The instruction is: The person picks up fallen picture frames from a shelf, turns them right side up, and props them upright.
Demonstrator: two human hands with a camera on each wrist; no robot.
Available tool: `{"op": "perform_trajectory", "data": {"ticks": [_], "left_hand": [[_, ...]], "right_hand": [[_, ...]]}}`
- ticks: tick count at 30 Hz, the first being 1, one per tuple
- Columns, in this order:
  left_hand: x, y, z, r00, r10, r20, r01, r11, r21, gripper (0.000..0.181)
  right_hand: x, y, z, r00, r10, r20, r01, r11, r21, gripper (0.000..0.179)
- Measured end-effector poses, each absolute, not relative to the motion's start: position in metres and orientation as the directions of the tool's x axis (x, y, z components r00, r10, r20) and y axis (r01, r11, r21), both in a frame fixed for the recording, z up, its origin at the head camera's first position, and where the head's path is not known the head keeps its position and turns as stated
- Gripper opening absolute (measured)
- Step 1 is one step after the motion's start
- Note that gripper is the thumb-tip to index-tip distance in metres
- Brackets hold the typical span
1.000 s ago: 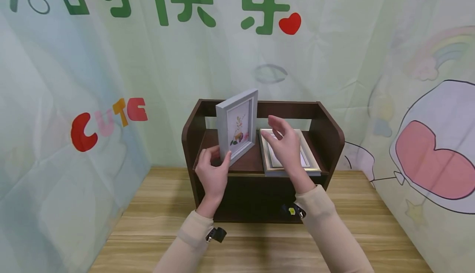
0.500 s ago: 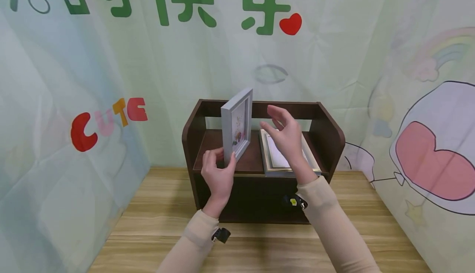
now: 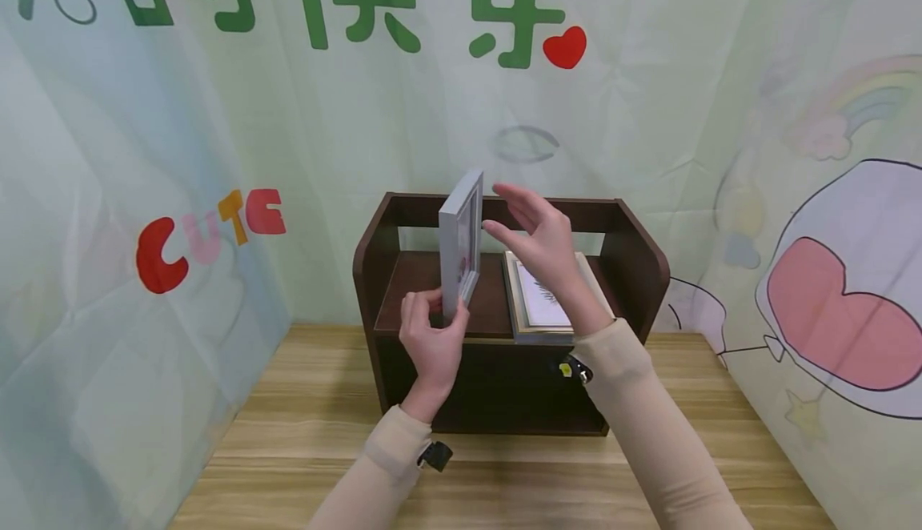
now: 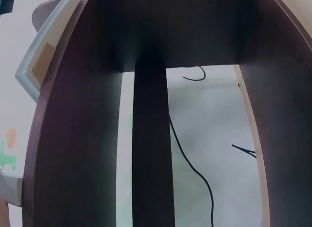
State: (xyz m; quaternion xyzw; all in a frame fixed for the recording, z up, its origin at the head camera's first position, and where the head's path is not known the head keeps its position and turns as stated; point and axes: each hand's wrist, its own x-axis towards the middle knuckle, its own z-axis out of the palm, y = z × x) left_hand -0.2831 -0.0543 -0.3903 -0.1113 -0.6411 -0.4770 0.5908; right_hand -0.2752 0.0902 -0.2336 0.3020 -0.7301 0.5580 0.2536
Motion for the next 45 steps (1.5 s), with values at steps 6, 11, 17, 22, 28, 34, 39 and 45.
{"op": "perform_trajectory", "data": {"ticks": [6,11,17,22,28,34,39,45], "left_hand": [[-0.282,-0.055,-0.392,-0.295,-0.403,0.867,0.708,0.517,0.481,0.023],[-0.278,-0.056,-0.393,-0.313,-0.387,0.867,0.71,0.511,0.484,0.027],[-0.276,-0.057,-0.394,-0.322,-0.378,0.868,0.718,0.5,0.484,0.029],[-0.275,-0.057,-0.396,-0.354,-0.365,0.861,0.736,0.459,0.497,0.03],[-0.272,-0.059,-0.397,-0.405,-0.315,0.858,0.78,0.37,0.504,0.035],[-0.27,-0.067,-0.397,-0.514,-0.24,0.824,0.791,0.24,0.563,0.037],[-0.26,-0.073,-0.388,-0.578,-0.148,0.802,0.787,0.16,0.596,0.037],[-0.245,-0.078,-0.372,-0.642,-0.075,0.763,0.757,0.093,0.646,0.036]], "right_hand": [[-0.279,0.087,-0.226,-0.662,-0.275,0.698,-0.747,0.163,-0.644,0.051],[-0.28,0.084,-0.224,-0.641,-0.357,0.68,-0.759,0.161,-0.631,0.053],[-0.279,0.081,-0.224,-0.626,-0.397,0.671,-0.769,0.169,-0.617,0.051],[-0.282,0.081,-0.225,-0.615,-0.403,0.678,-0.777,0.165,-0.607,0.052],[-0.285,0.082,-0.226,-0.596,-0.403,0.695,-0.789,0.134,-0.599,0.049],[-0.286,0.084,-0.227,-0.568,-0.401,0.718,-0.809,0.111,-0.578,0.045],[-0.288,0.086,-0.227,-0.557,-0.411,0.722,-0.815,0.102,-0.57,0.045],[-0.288,0.086,-0.226,-0.54,-0.426,0.726,-0.826,0.102,-0.554,0.044]]}}
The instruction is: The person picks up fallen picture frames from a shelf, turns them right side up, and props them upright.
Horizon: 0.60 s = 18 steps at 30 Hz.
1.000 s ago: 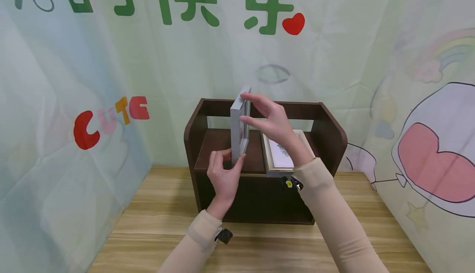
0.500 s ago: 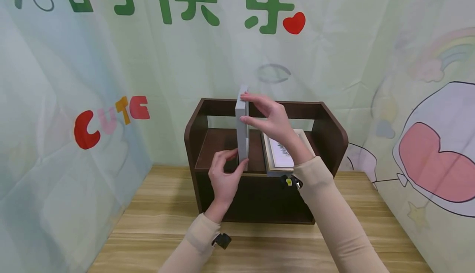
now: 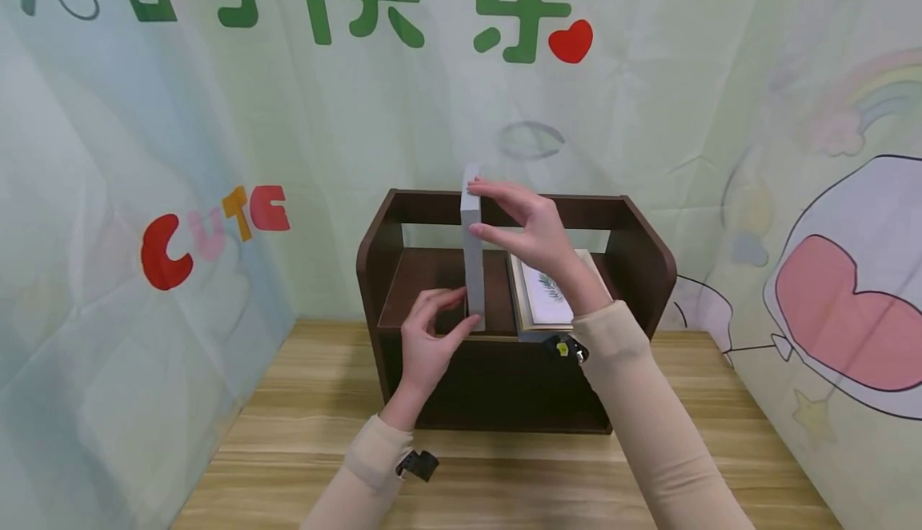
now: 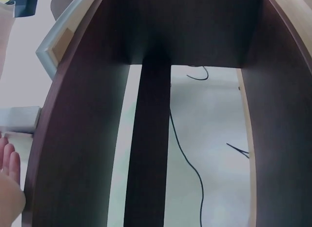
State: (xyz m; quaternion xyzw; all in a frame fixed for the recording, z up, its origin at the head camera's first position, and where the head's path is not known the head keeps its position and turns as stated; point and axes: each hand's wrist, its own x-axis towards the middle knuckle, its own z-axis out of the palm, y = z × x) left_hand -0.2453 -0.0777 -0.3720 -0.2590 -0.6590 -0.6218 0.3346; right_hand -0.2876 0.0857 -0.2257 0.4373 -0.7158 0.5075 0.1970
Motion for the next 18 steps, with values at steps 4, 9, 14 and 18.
{"op": "perform_trajectory", "data": {"ticks": [4,9,14,18], "left_hand": [[-0.2434,-0.0796,-0.3681,-0.665,-0.037,0.746,0.742,0.082,0.665,0.036],[-0.2414,-0.0793,-0.364,-0.682,0.008,0.731,0.729,0.085,0.679,0.037],[-0.2398,-0.0799,-0.3626,-0.695,0.026,0.718,0.718,0.082,0.692,0.038],[-0.2394,-0.0806,-0.3622,-0.698,0.022,0.715,0.715,0.08,0.695,0.038]], "right_hand": [[-0.2875,0.0867,-0.224,-0.533,-0.443,0.721,-0.831,0.113,-0.544,0.043],[-0.2892,0.0919,-0.2242,-0.539,-0.455,0.709,-0.822,0.102,-0.56,0.044],[-0.2915,0.0951,-0.2253,-0.536,-0.463,0.706,-0.819,0.079,-0.569,0.045],[-0.2938,0.0951,-0.2265,-0.531,-0.467,0.707,-0.819,0.069,-0.569,0.045]]}}
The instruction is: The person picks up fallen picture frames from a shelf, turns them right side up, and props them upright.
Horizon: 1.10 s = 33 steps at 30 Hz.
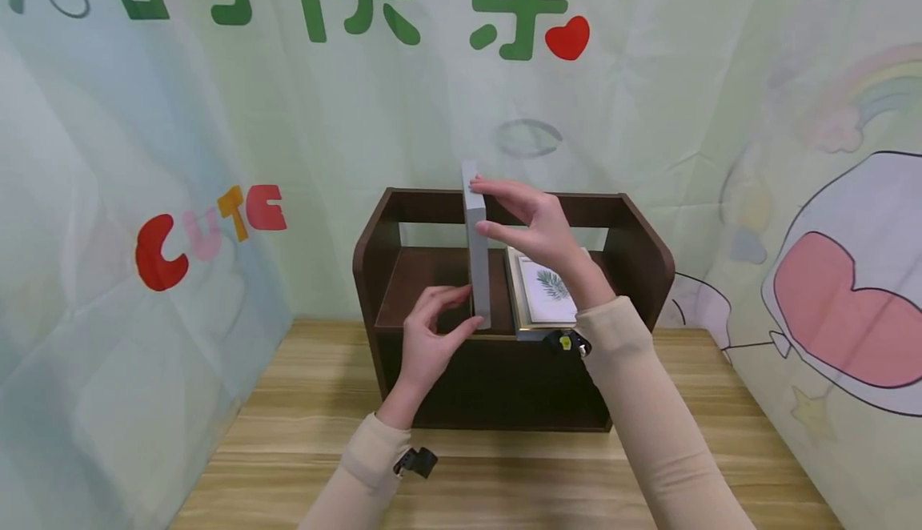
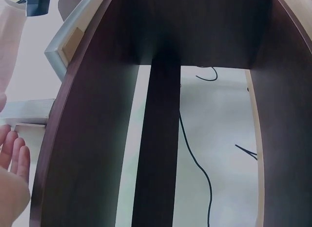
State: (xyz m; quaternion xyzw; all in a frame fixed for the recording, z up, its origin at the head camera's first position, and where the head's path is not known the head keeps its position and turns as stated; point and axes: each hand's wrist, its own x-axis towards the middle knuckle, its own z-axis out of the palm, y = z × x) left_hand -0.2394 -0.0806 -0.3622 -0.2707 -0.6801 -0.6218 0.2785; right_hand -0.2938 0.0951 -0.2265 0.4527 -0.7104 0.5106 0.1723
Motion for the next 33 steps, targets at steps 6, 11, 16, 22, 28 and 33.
{"op": "perform_trajectory", "data": {"ticks": [6,11,16,22,28,33], "left_hand": [[-0.2395,-0.0817,-0.362,-0.698,0.019,0.716,0.714,0.09,0.694,0.037],[-0.2395,-0.0829,-0.3621,-0.702,-0.017,0.712,0.708,0.087,0.7,0.034],[-0.2386,-0.0823,-0.3631,-0.71,-0.077,0.7,0.69,0.123,0.714,0.03],[-0.238,-0.0795,-0.3633,-0.723,-0.101,0.683,0.665,0.166,0.728,0.029],[-0.2383,-0.0782,-0.3631,-0.733,-0.095,0.674,0.654,0.175,0.736,0.029],[-0.2391,-0.0777,-0.3638,-0.724,-0.096,0.683,0.661,0.185,0.727,0.028]], "right_hand": [[-0.2957,0.0943,-0.2281,-0.525,-0.466,0.712,-0.825,0.074,-0.56,0.045],[-0.2949,0.0935,-0.2285,-0.519,-0.468,0.715,-0.828,0.068,-0.557,0.044],[-0.2936,0.0913,-0.2279,-0.525,-0.468,0.711,-0.826,0.078,-0.559,0.045],[-0.2928,0.0897,-0.2274,-0.529,-0.469,0.707,-0.823,0.081,-0.562,0.045],[-0.293,0.0916,-0.2282,-0.53,-0.46,0.712,-0.825,0.086,-0.559,0.045],[-0.293,0.0923,-0.2283,-0.527,-0.46,0.715,-0.826,0.078,-0.559,0.045]]}}
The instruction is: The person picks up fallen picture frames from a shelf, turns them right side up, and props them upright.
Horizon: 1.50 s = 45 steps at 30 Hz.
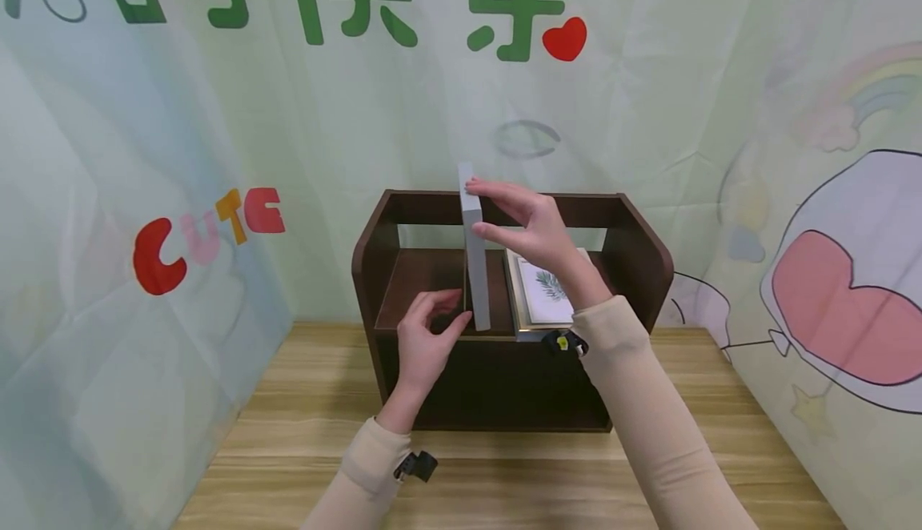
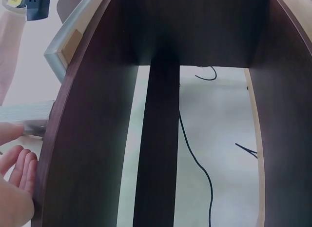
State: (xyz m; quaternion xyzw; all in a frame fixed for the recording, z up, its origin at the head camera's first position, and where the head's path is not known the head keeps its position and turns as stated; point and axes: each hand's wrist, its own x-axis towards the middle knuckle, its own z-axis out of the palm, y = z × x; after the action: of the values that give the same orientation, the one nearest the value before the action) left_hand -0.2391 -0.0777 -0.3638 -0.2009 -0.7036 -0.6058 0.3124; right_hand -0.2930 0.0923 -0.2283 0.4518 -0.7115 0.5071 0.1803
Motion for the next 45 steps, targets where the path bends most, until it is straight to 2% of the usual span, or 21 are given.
{"op": "perform_trajectory", "data": {"ticks": [17,29,39,45], "left_hand": [[-0.239,-0.08,-0.362,-0.691,-0.091,0.717,0.688,0.224,0.691,0.024],[-0.236,-0.091,-0.36,-0.676,-0.156,0.721,0.68,0.246,0.691,0.019],[-0.237,-0.101,-0.36,-0.61,-0.291,0.737,0.672,0.303,0.676,0.013],[-0.237,-0.102,-0.363,-0.532,-0.375,0.759,0.662,0.375,0.649,0.009]], "right_hand": [[-0.291,0.086,-0.227,-0.508,-0.462,0.727,-0.843,0.095,-0.53,0.043],[-0.292,0.082,-0.229,-0.49,-0.47,0.734,-0.851,0.074,-0.521,0.043],[-0.292,0.071,-0.229,-0.457,-0.472,0.754,-0.877,0.096,-0.471,0.041],[-0.291,0.063,-0.227,-0.406,-0.501,0.765,-0.908,0.125,-0.4,0.041]]}}
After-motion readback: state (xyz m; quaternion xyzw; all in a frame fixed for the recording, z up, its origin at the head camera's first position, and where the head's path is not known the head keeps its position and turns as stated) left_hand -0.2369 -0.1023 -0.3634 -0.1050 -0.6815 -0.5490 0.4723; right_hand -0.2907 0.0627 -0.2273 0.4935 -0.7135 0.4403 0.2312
